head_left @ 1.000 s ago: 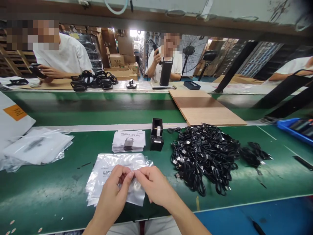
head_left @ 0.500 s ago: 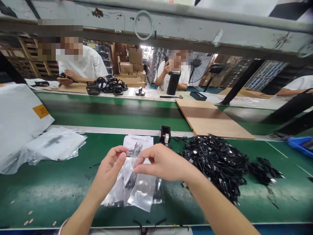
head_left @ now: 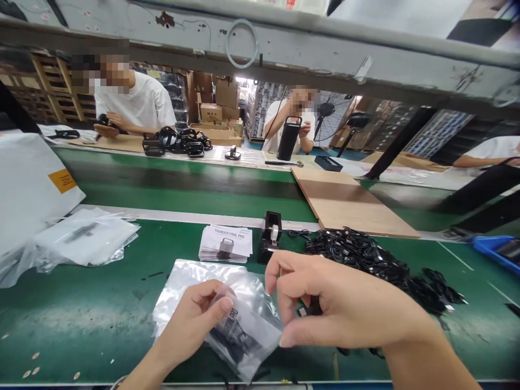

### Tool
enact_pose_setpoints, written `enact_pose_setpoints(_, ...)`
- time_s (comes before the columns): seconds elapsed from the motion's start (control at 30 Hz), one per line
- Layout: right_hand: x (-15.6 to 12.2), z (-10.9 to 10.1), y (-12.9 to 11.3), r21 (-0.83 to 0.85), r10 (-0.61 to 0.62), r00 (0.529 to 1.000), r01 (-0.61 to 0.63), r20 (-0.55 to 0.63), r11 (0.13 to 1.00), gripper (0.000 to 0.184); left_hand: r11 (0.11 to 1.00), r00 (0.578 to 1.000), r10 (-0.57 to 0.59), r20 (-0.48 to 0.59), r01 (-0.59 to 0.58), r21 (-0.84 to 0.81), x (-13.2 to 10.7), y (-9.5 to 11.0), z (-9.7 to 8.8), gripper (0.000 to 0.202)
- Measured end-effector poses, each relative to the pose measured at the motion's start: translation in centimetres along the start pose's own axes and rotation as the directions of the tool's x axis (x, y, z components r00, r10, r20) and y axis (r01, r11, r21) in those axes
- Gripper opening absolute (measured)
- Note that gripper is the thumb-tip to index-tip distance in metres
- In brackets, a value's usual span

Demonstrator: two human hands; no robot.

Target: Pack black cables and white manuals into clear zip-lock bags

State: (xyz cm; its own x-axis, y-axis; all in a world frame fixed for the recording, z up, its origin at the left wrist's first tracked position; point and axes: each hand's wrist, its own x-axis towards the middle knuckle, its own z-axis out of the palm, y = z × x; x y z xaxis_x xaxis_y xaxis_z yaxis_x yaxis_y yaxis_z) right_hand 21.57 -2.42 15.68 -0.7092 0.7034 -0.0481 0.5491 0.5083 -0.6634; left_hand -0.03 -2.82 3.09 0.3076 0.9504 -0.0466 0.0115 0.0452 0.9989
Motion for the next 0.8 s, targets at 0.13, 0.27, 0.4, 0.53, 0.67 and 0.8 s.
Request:
enact_pose_setpoints(0.13,-0.8,2.2,1.8,0.137,0.082,0.968,-0.05,-0.238,0.989,0.007,0.983,0.991,0.064,-0.118,-0.042,0.179,-0.3,0.0,-0.3,0.025)
enact_pose_setpoints(0.27,-0.2,6.4,4.4,0.495,0.285,0.827,-0.01,-0.484,0.869,0.043,0.972,0.975,0.046,-0.219,0.007,0.233,0.1,-0.7,-0.4,0.027)
enact_pose_setpoints(0.4,1.3,9.4,5.8,0.569,0.431,0.787,-0.125,-0.442,0.813,0.019,0.97,0.958,0.033,-0.285,0.038,0.241,0.5,-0.8,-0.4,0.026)
enact_pose_setpoints(0.53,2.2,9.6,6.4,0.522,0.378,0.78,-0.078,-0.499,0.849,0.016,0.96,0.938,0.06,-0.342,0.04,0.276,0.6,-0.3,-0.8,0.017)
enact_pose_setpoints(0.67,2.1,9.3,7.2,0.462,0.276,0.803,-0.001,-0.528,0.887,0.026,0.996,0.967,0.006,-0.253,0.017,0.089,0.7,0.5,-1.6,0.023)
enact_pose_setpoints(0.8,2.0,9.9,7.9,0.424,0.201,0.803,0.071,-0.561,0.903,0.035,0.984,0.985,-0.116,-0.132,0.095,-0.152,1.3,1.1,-1.5,0.057)
